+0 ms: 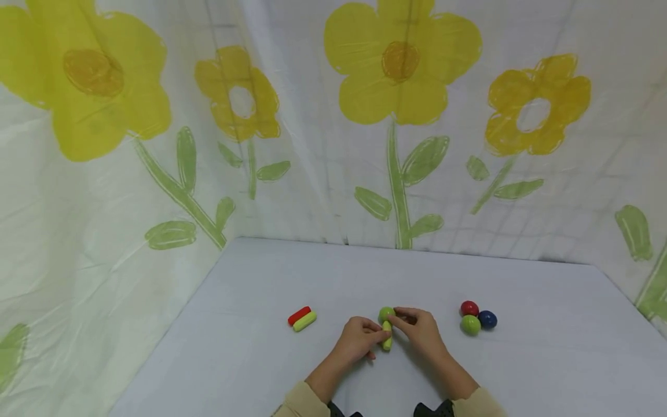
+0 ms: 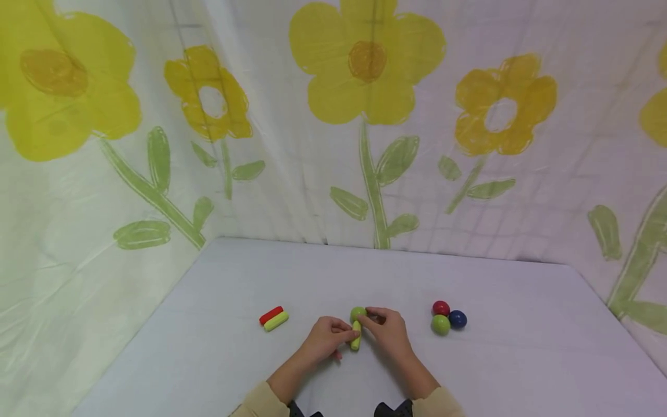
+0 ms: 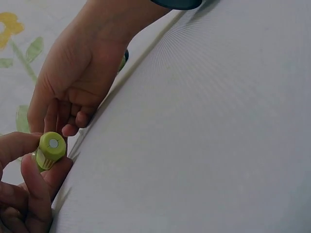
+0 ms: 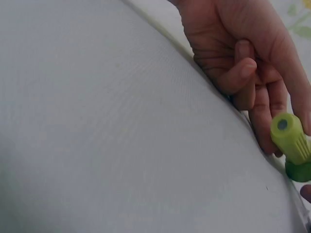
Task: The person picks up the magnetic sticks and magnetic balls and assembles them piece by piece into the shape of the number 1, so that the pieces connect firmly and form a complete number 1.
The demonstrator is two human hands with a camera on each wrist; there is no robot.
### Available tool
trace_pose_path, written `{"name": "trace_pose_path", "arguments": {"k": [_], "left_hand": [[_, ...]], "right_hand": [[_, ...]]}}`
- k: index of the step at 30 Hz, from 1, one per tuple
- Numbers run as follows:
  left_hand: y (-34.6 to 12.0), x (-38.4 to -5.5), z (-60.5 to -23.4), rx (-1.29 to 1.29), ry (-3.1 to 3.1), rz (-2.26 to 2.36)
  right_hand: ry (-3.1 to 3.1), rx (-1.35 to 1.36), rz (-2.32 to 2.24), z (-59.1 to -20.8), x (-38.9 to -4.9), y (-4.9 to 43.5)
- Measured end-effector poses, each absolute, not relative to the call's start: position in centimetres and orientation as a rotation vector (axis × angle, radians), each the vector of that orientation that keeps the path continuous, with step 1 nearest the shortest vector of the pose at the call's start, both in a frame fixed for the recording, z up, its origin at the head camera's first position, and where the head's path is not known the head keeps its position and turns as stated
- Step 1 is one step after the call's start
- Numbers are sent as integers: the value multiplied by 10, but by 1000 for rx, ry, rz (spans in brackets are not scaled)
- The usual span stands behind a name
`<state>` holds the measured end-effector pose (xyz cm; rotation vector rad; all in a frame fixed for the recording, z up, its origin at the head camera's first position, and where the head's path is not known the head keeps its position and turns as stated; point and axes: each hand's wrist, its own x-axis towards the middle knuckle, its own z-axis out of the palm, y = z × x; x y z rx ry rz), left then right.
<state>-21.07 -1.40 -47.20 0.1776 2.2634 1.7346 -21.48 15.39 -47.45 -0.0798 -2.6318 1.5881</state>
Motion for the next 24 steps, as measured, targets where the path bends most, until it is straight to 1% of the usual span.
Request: {"name": "trace_pose_path", "arguments": {"k": [8,17,24], "left_hand": [[-14,-210,-473,170,2265,1739],[-15,-209,-472,124,2239,1746],[-13,-210,-472,111,2227,1745]], "right_hand": [[-2673,-50,1588,-476,-208,172],[-2710,-34,1565,-468,-197,186],[-2733,-78,1589,-463,-192,197]]}}
